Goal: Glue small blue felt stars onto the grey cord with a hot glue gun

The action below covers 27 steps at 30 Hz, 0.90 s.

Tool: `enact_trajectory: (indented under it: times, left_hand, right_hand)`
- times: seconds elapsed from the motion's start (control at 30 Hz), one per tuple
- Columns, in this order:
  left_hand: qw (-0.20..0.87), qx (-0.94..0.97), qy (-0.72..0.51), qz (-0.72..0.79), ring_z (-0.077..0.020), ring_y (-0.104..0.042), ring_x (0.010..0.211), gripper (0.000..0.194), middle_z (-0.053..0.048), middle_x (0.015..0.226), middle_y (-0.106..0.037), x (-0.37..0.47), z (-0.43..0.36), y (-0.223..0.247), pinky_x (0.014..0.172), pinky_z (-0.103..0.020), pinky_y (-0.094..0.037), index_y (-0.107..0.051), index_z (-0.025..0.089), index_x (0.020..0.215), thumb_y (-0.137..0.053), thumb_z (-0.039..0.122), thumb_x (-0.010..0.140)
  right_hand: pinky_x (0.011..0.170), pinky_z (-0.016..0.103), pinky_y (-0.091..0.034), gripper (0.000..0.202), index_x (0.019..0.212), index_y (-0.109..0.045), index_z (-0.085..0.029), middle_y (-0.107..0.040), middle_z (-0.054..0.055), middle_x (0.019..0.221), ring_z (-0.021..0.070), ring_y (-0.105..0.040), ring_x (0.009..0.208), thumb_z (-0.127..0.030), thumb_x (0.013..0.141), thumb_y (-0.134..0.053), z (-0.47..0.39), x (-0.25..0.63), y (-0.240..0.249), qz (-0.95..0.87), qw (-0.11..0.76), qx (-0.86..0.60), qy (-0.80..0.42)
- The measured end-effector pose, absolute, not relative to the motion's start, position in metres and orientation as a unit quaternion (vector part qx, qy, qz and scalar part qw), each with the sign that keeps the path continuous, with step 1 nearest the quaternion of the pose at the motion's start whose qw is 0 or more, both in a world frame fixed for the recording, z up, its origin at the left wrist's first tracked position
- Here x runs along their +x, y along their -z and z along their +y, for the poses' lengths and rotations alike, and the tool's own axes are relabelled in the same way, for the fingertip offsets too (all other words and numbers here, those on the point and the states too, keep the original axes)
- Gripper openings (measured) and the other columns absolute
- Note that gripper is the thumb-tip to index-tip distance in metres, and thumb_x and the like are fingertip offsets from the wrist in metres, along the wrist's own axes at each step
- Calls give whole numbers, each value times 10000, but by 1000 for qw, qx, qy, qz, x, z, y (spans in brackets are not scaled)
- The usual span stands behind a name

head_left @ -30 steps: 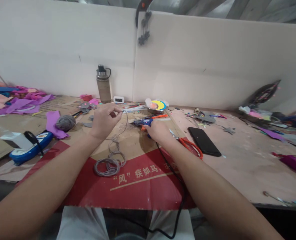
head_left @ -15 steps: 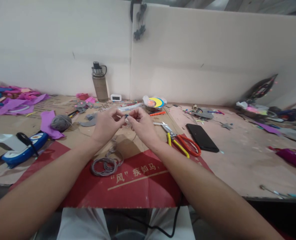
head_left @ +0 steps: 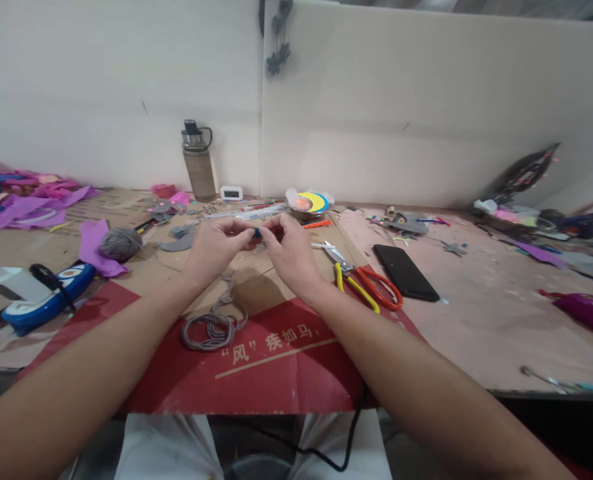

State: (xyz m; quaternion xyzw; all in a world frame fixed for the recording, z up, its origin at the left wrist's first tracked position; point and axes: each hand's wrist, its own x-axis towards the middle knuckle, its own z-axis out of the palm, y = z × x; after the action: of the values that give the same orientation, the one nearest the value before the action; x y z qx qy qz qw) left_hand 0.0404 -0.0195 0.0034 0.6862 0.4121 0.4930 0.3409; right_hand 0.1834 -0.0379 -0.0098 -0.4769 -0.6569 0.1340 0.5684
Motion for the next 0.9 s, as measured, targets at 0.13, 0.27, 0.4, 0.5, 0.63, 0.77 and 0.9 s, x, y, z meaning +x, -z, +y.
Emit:
enact_trajectory:
  times: [0.13, 0.27, 0.4, 0.5, 0.63, 0.77, 0.9]
  left_hand:
    - [338, 684, -502, 407, -145, -679, 661, 161, -29, 716, -718, 40, -20, -4, 691, -279, -577, -715, 163, 763, -699, 317, 721]
    - [333, 686, -510, 398, -150, -681, 650, 175, -31, 699, -712, 39, -19, -1, 685, -281, -577, -706, 154, 761, -691, 325, 731]
    - [311, 690, -519, 396, -158, -684, 651, 189, -33, 704, -714, 38, -17, 2, 665, -280, -577, -709, 155, 774, -693, 338, 733]
    - [304, 695, -520, 392, -155, -681, 642, 195, -39, 710, -718, 39, -16, 2, 663, -279, -577, -712, 155, 773, -688, 346, 740]
    - [310, 695, -520, 388, -151, -677, 634, 197, -40, 706, -718, 39, -17, 1, 662, -279, -579, -709, 156, 773, -684, 349, 745]
    - [321, 688, -525, 386, -143, -673, 624, 188, -38, 708, -720, 40, -19, 1, 655, -275, -579, -709, 157, 789, -690, 337, 739]
    - [329, 688, -527, 375, -144, -672, 628, 193, -37, 712, -717, 39, -18, 2, 657, -282, -580, -708, 153, 805, -696, 331, 732]
  right_hand:
    - [691, 293, -396, 100, 741, -501, -203, -581, 15, 755, 138, -510, 706, -202, 834, -537, -39, 182, 12, -663, 562, -480, -118]
    - [683, 292, -394, 114, 735, -502, -203, -586, 17, 746, 141, -511, 702, -221, 845, -527, -39, 181, 13, -665, 550, -489, -129]
    - [687, 297, -395, 135, 734, -520, -199, -602, 25, 748, 145, -520, 712, -244, 861, -510, -38, 182, 15, -671, 541, -489, -134]
    - [692, 301, -397, 150, 741, -535, -195, -615, 30, 756, 149, -529, 721, -262, 870, -499, -37, 183, 16, -675, 538, -485, -141]
    - [691, 298, -397, 169, 736, -542, -196, -624, 26, 753, 147, -529, 716, -281, 874, -495, -37, 183, 15, -677, 531, -487, -153]
    - [688, 292, -394, 169, 744, -558, -192, -637, 26, 752, 143, -530, 708, -276, 876, -496, -38, 183, 13, -675, 528, -491, -154]
    - [687, 290, -393, 203, 754, -580, -186, -653, 35, 765, 145, -542, 711, -293, 892, -476, -39, 183, 13, -677, 525, -491, -158]
